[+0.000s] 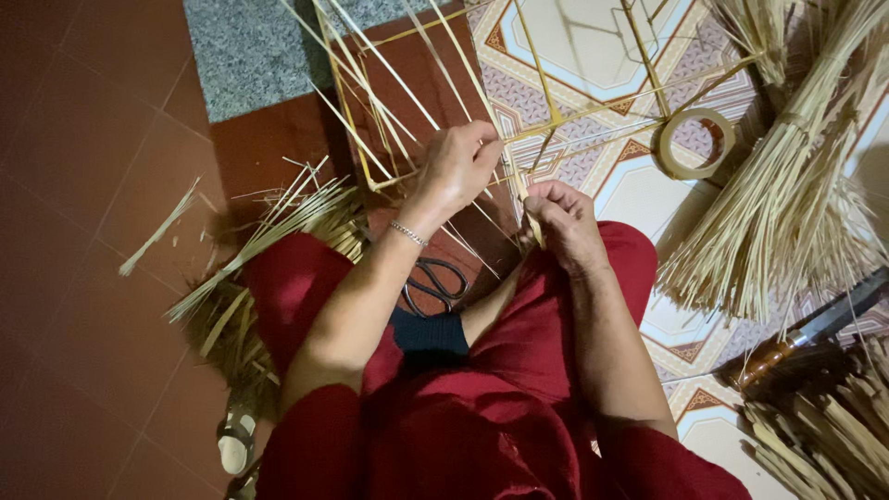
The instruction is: The person sits cross-legged on a tiled floor and weaves thin bamboo strips into a lattice frame. They interlace strips by hand, occasionally use scissors to trim excess length, and adjust the frame to continue the pattern.
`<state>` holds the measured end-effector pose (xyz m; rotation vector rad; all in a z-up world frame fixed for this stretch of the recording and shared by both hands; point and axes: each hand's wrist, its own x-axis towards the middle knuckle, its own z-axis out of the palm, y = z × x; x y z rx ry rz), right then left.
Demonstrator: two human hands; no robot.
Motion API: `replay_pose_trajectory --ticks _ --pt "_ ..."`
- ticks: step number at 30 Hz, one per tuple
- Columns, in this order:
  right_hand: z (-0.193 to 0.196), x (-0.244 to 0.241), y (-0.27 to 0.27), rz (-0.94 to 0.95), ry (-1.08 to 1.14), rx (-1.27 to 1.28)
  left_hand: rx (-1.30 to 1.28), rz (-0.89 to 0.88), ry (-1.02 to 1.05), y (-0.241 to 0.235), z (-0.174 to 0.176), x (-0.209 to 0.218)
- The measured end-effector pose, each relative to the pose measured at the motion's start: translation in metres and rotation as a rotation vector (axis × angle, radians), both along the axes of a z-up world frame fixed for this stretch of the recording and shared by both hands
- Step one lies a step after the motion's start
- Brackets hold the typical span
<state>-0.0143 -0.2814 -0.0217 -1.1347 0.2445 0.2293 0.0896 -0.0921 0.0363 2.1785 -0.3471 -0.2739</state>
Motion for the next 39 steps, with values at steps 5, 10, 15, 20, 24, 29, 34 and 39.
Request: replay_pose_trajectory --ticks 5,10,15,20,24,29,34,39 --pt "0.012 -0.003 -0.008 0.036 -0.035 -0.057 -0.167 0.045 -0.457 -0.010 0.002 -0.002" --pt "0.041 -0.009 -0.013 -0.017 -0.188 -0.335 -0.213 0.021 -0.359 -0.008 0.011 -0.001" --pt "0.071 0.022 -0.017 -0.237 -0.662 -1.039 -0.277 -0.090 0.238 -0.010 0.024 -0.003" --pt "0.083 0.076 -0.028 -0.338 -0.922 -1.414 -0.266 -0.042 0.089 -0.020 0.026 -0.013" --pt "0.074 0.117 -0.021 -0.308 -0.980 -1.604 -0.221 0.000 0.059 -0.023 0.022 -0.016" --pt "0.075 0.139 -0.004 -0.235 -0.905 -1.807 -0.219 -0.002 0.004 -0.022 0.016 -0.013" --pt "0.087 0.106 -0.012 -0.775 -1.179 -1.799 -0.193 0.004 0.093 -0.024 0.008 -0.007" --pt "0.065 0.053 -0.006 -0.454 -0.823 -1.273 -0.118 0.040 0.215 -0.026 0.006 -0.001"
